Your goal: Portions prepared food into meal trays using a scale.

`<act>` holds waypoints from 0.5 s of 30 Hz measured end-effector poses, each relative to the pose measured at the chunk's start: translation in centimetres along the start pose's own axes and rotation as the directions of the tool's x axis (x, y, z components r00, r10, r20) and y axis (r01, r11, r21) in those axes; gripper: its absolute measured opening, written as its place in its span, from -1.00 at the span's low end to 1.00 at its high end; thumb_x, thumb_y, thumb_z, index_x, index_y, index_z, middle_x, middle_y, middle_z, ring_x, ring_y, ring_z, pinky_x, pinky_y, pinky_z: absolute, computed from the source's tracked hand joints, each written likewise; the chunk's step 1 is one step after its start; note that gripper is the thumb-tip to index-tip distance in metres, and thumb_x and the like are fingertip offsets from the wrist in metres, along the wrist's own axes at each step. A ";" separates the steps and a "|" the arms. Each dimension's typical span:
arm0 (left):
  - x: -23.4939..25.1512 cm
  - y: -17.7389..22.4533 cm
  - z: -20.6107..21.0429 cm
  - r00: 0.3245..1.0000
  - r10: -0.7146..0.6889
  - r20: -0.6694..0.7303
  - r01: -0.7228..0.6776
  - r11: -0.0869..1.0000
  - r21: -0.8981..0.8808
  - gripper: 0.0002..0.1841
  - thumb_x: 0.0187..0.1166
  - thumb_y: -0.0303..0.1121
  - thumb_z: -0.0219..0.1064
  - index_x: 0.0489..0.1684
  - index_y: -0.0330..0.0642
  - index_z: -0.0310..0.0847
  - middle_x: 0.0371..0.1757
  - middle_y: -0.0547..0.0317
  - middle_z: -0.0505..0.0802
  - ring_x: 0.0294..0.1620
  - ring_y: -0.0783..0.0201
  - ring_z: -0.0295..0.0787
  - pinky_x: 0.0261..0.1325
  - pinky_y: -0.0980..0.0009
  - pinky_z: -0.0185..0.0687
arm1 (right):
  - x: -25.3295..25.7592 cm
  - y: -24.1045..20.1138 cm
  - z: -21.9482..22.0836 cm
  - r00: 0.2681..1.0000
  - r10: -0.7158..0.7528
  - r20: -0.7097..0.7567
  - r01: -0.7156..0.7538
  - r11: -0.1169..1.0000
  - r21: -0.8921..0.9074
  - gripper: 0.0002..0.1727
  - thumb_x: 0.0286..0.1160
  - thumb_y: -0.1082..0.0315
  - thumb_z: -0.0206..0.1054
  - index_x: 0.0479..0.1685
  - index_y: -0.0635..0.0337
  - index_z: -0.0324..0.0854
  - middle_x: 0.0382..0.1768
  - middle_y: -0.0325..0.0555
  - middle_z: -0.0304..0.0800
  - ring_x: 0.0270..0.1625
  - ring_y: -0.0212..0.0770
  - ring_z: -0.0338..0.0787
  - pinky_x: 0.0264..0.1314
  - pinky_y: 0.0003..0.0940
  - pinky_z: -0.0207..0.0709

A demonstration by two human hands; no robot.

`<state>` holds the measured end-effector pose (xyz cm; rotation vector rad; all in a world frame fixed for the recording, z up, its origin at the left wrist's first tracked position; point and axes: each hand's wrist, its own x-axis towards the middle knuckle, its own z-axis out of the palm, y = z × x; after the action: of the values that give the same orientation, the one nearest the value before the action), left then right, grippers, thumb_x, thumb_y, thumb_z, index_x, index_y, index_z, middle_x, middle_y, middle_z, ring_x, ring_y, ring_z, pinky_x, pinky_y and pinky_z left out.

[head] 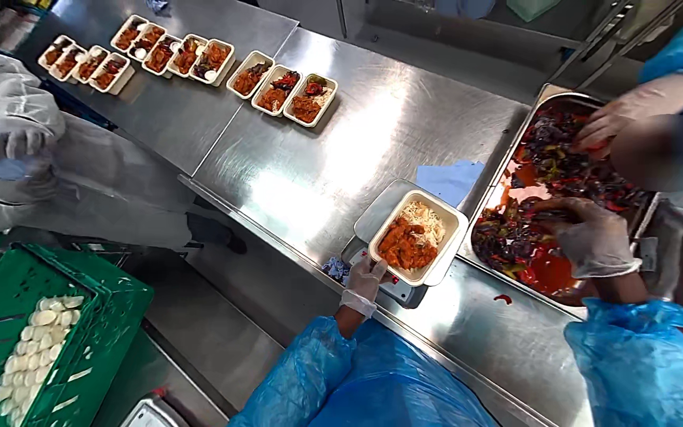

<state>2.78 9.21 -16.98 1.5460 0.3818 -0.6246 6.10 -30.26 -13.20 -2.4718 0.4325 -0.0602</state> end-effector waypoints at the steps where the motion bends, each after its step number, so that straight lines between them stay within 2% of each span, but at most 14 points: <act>1: 0.0 0.0 0.2 0.999 0.019 -0.028 -0.018 1.000 0.024 -0.65 0.77 -0.25 0.26 0.42 -0.17 0.59 0.15 -0.01 0.84 -0.01 0.17 0.83 0.12 0.16 0.77 | -0.2 -0.4 -0.6 0.999 0.042 0.002 -0.042 0.997 0.061 -0.72 0.45 0.46 0.50 0.10 0.01 0.80 0.13 0.06 0.86 0.16 0.19 0.83 0.19 0.41 0.58; 5: 0.2 0.5 0.0 0.992 0.092 -0.082 -0.081 0.988 0.128 -0.61 0.80 -0.13 0.21 0.46 -0.08 0.57 0.24 0.01 0.82 0.15 0.14 0.80 0.24 0.08 0.73 | -1.3 -0.7 -2.6 0.984 0.157 0.082 -0.176 0.917 0.358 -0.67 0.46 0.54 0.44 0.15 -0.02 0.77 0.10 -0.15 0.89 0.05 -0.21 0.87 0.14 -0.10 0.75; 8: 0.2 1.6 -0.2 0.987 0.136 -0.081 -0.116 0.969 0.216 -0.63 0.80 -0.06 0.21 0.31 -0.10 0.63 0.07 0.01 0.84 -0.05 0.13 0.81 0.05 0.09 0.75 | -1.6 -0.5 -3.4 0.972 0.210 0.102 -0.233 0.842 0.487 -0.67 0.49 0.55 0.41 0.16 0.01 0.75 0.06 -0.19 0.88 -0.07 -0.34 0.83 -0.03 -0.32 0.73; 11: 0.3 2.9 0.4 0.984 0.170 -0.049 -0.150 0.951 0.272 -0.64 0.78 -0.05 0.23 0.24 -0.12 0.65 -0.06 0.00 0.85 -0.19 0.13 0.79 -0.10 0.10 0.74 | -1.8 1.2 -3.6 0.954 0.277 0.115 -0.291 0.763 0.576 -0.65 0.48 0.55 0.40 0.19 -0.01 0.74 0.05 -0.24 0.88 -0.12 -0.40 0.81 -0.10 -0.42 0.71; 12: 0.6 3.7 1.1 0.984 0.171 -0.043 -0.151 0.946 0.288 -0.66 0.78 -0.07 0.24 0.21 -0.14 0.65 -0.06 -0.01 0.83 -0.18 0.12 0.78 -0.08 0.09 0.73 | -1.9 1.7 -3.8 0.949 0.292 0.118 -0.301 0.730 0.614 -0.64 0.49 0.55 0.39 0.20 -0.01 0.73 0.02 -0.24 0.87 -0.15 -0.40 0.81 -0.14 -0.44 0.71; 15: 0.9 6.5 3.5 0.989 0.147 0.025 -0.147 0.933 0.327 -0.69 0.79 -0.15 0.23 0.18 -0.18 0.67 0.00 -0.07 0.82 -0.12 0.09 0.79 -0.02 0.03 0.73 | -2.2 2.8 -5.1 0.948 0.301 0.105 -0.280 0.631 0.723 -0.65 0.55 0.61 0.26 0.21 0.07 0.67 0.03 -0.23 0.85 -0.09 -0.38 0.83 -0.03 -0.42 0.76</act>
<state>6.83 5.13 -12.24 1.8740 0.1625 -0.5911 2.47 -34.57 -10.62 -1.5756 0.6650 -0.1083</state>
